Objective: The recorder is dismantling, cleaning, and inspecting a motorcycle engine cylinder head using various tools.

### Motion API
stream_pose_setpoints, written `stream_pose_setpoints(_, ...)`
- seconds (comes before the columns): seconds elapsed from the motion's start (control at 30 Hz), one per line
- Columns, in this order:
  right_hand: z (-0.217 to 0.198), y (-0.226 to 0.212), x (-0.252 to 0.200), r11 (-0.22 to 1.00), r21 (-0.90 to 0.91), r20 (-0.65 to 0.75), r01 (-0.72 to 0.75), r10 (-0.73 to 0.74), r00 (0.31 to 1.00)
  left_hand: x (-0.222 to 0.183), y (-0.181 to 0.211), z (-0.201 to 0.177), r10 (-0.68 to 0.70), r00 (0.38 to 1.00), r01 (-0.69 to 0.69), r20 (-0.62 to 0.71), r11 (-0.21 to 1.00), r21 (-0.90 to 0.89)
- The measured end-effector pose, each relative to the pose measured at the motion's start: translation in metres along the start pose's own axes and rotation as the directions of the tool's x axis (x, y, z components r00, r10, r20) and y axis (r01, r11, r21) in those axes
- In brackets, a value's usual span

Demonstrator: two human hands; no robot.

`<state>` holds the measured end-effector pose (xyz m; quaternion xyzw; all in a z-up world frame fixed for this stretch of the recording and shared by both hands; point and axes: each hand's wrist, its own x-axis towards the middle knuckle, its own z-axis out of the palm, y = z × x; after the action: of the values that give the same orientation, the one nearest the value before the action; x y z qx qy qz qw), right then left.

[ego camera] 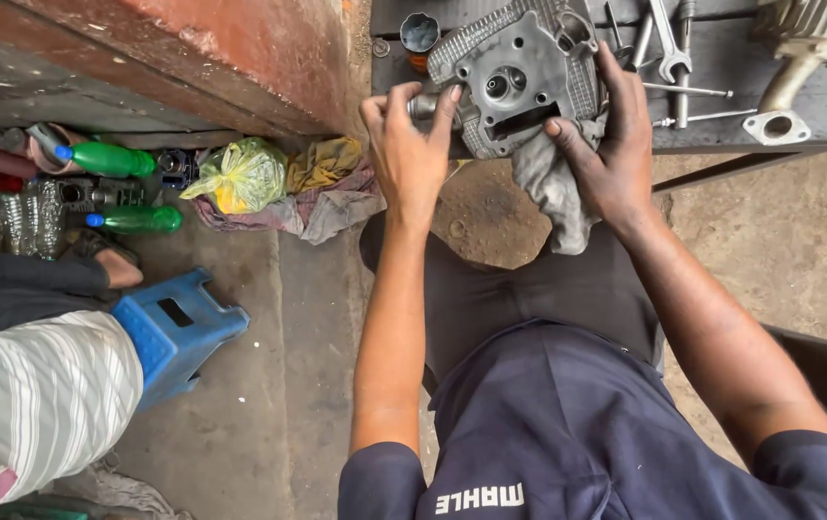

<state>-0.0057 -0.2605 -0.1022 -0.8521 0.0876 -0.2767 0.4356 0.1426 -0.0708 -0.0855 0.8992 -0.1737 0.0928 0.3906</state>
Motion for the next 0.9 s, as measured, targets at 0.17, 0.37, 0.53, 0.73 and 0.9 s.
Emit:
stream_pose_setpoints(0.17,-0.003,-0.022,0.016,0.994,-0.105,0.028,0.010,-0.007,1.000,-0.008,-0.022,0.017,-0.058,0.992,0.059,0.110,0.998,-0.003)
stream_pose_setpoints(0.37,0.000,-0.013,0.018,0.991,-0.121,0.044,0.048,-0.043,0.998,-0.010,-0.017,0.007,-0.069,0.989,0.070,0.131,0.998,-0.001)
stream_pose_setpoints(0.53,-0.010,-0.006,0.004,0.997,-0.073,0.008,0.025,-0.024,1.000,-0.018,-0.008,-0.004,-0.001,0.997,0.000,0.078,1.000,0.018)
stream_pose_setpoints(0.73,-0.013,0.056,-0.070,0.964,0.232,-0.154,-0.126,0.164,0.974,-0.068,0.014,-0.012,0.079,0.993,-0.055,0.085,0.966,-0.253)
stream_pose_setpoints(0.9,-0.007,0.033,-0.103,0.862,0.462,-0.196,-0.208,0.328,0.924,-0.131,0.021,0.041,0.126,0.840,0.372,0.528,0.574,-0.729)
